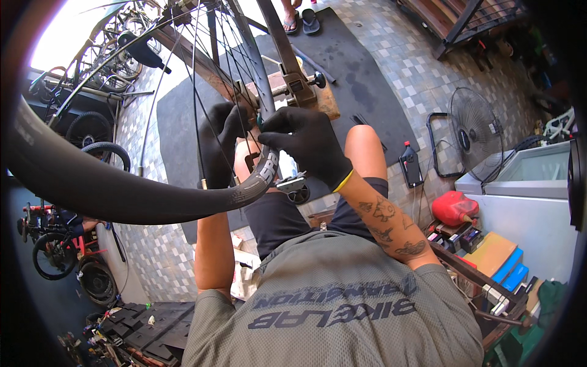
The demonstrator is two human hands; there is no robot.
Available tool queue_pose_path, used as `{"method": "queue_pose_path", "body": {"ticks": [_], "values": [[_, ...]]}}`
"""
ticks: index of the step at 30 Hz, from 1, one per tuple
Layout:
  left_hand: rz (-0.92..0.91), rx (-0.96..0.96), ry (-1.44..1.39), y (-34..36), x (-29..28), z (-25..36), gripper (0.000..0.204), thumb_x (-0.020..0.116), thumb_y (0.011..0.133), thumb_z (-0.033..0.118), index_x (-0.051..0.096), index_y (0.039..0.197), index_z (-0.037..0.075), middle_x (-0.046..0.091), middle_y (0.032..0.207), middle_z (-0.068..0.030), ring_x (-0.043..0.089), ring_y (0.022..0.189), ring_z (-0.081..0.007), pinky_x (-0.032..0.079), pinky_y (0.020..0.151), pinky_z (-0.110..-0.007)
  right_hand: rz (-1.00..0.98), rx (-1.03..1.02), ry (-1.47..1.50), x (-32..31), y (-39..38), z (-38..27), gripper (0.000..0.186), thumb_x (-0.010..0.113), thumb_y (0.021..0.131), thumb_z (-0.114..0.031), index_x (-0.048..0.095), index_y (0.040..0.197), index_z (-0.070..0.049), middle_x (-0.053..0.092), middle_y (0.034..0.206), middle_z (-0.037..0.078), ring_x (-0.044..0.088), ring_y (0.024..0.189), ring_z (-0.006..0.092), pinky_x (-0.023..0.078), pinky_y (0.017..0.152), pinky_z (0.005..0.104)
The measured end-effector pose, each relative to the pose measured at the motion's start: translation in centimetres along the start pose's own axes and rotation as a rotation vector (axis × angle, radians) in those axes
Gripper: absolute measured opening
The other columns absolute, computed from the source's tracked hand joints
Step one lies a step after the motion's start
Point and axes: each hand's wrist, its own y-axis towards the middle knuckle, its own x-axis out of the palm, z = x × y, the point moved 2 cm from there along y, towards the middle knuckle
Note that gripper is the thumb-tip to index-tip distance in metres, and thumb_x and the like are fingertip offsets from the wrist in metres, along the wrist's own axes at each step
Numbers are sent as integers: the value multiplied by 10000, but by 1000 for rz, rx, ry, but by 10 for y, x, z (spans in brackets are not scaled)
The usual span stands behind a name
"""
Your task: The person is seated on the floor and uses a spoke wrench to adjust the spokes of a bicycle wheel mounted on a stand. They rotate the wheel and repeatedly tighten or loosen individual spokes to true the wheel.
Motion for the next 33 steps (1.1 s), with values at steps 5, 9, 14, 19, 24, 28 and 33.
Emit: {"method": "queue_pose_path", "body": {"ticks": [5,9,14,19,24,28,33], "values": [[-193,-20,-74,0,-5,-8,381,556,1119,271,697,1271,-49,725,1016,-63,664,913,-122,519,829,-289,49,-21,-71,5,1,1,216,827,864,-106,746,1031,5,782,920,116,746,794,144,580,739,306],[-286,-33,71,6,-2,-13,381,610,1092,284,687,1255,-52,692,946,-47,620,864,-115,507,795,-292,87,12,14,8,1,2,296,821,879,-78,697,1130,18,795,983,123,766,864,147,598,771,313],[-217,-26,-127,16,12,-14,242,723,1025,221,649,968,-2,630,848,-4,543,780,-80,431,678,-275,189,0,-99,16,-1,7,330,804,877,-95,671,1161,8,792,943,159,791,866,243,603,761,359],[49,104,220,9,21,-10,307,815,946,149,582,784,30,536,667,28,457,660,-47,362,595,-270,76,7,91,11,12,24,304,774,916,-88,671,1182,16,780,1000,133,764,924,189,592,795,327],[22,53,171,13,8,-7,244,709,1026,229,705,1001,-14,667,809,-17,559,725,-87,438,641,-277,-136,193,264,-2,23,39,293,747,954,-78,676,1219,27,766,1065,74,720,1020,135,566,891,276],[66,7,-270,9,-3,1,392,641,1070,283,699,1277,-44,754,1128,-110,686,998,-147,534,875,-313,138,63,335,-1,33,30,259,754,948,-80,696,1167,44,767,1046,85,717,951,120,564,855,274],[-97,16,5,11,6,7,511,683,1043,323,644,1371,-66,736,1243,-161,680,1145,-209,511,1024,-352,52,143,261,-11,16,12,241,778,926,-105,718,1114,33,769,1001,76,709,909,111,558,840,283]]}}
